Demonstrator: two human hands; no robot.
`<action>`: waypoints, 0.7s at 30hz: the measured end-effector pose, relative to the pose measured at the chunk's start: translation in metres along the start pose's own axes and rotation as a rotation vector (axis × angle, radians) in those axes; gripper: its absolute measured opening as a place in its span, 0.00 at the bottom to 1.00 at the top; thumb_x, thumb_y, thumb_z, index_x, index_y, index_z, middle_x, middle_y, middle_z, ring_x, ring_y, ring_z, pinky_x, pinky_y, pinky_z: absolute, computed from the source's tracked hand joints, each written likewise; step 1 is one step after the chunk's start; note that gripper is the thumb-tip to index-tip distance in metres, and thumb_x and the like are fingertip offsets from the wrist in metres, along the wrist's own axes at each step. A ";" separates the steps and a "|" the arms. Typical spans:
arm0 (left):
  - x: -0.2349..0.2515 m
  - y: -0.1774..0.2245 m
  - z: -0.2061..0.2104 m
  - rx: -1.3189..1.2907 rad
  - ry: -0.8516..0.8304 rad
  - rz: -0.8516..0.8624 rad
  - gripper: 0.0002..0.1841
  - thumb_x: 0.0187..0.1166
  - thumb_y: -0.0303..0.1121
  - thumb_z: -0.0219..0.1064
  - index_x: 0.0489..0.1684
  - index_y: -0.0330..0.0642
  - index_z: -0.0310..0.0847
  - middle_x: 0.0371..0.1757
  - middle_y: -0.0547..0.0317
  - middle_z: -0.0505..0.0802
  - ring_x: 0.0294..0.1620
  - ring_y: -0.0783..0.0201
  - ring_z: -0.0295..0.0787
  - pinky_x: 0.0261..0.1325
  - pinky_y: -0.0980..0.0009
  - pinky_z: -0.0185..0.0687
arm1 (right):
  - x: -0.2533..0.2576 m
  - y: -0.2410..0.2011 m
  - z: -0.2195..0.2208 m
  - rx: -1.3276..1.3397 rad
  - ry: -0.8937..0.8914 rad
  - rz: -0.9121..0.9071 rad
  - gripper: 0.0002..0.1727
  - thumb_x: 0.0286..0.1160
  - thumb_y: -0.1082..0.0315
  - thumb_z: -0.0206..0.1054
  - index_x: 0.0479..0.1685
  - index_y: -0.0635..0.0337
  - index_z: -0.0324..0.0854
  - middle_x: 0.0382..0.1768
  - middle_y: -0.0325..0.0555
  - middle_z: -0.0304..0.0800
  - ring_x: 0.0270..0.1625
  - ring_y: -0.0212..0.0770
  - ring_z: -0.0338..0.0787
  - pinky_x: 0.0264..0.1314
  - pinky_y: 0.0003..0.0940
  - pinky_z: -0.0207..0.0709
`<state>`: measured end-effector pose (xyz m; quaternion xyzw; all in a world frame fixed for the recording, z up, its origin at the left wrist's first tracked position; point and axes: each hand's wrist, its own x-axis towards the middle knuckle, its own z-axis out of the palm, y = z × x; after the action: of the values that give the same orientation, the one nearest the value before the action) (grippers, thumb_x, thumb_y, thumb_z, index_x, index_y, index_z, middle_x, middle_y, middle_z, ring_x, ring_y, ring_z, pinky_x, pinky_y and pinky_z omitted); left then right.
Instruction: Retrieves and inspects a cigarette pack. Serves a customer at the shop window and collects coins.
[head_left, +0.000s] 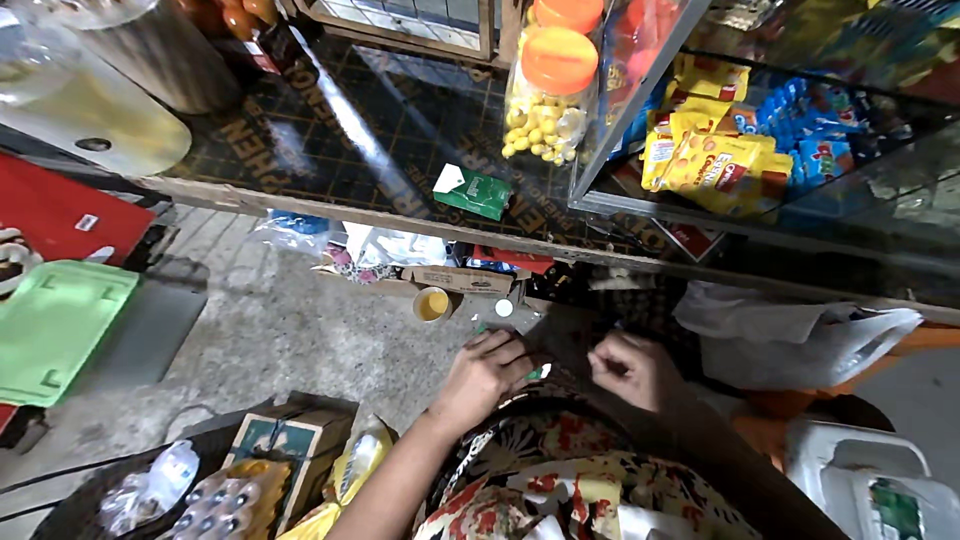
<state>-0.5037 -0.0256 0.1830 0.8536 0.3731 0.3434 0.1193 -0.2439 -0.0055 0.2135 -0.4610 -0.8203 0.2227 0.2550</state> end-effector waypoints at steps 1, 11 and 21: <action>-0.002 -0.002 -0.001 -0.044 -0.006 -0.023 0.14 0.85 0.42 0.62 0.42 0.46 0.93 0.45 0.57 0.96 0.53 0.57 0.93 0.64 0.62 0.83 | 0.002 0.002 -0.011 -0.034 -0.069 0.111 0.11 0.72 0.66 0.70 0.31 0.68 0.87 0.28 0.54 0.90 0.30 0.46 0.91 0.35 0.41 0.86; 0.031 0.016 0.002 -0.395 0.054 -0.005 0.09 0.81 0.42 0.70 0.47 0.54 0.94 0.58 0.53 0.91 0.63 0.59 0.81 0.71 0.69 0.71 | 0.007 -0.012 0.026 1.555 -0.244 0.722 0.17 0.91 0.58 0.49 0.69 0.55 0.70 0.52 0.38 0.93 0.53 0.34 0.94 0.62 0.35 0.88; 0.047 0.025 -0.008 -0.235 -0.040 -0.285 0.25 0.84 0.26 0.59 0.82 0.33 0.72 0.50 0.40 0.92 0.31 0.52 0.90 0.36 0.56 0.88 | 0.018 -0.063 -0.074 0.431 0.904 -0.288 0.17 0.85 0.55 0.64 0.69 0.38 0.79 0.59 0.18 0.90 0.64 0.18 0.86 0.69 0.20 0.79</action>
<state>-0.4725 -0.0097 0.2239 0.7791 0.4450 0.3473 0.2728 -0.2457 -0.0104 0.3121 -0.3307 -0.6189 0.1280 0.7009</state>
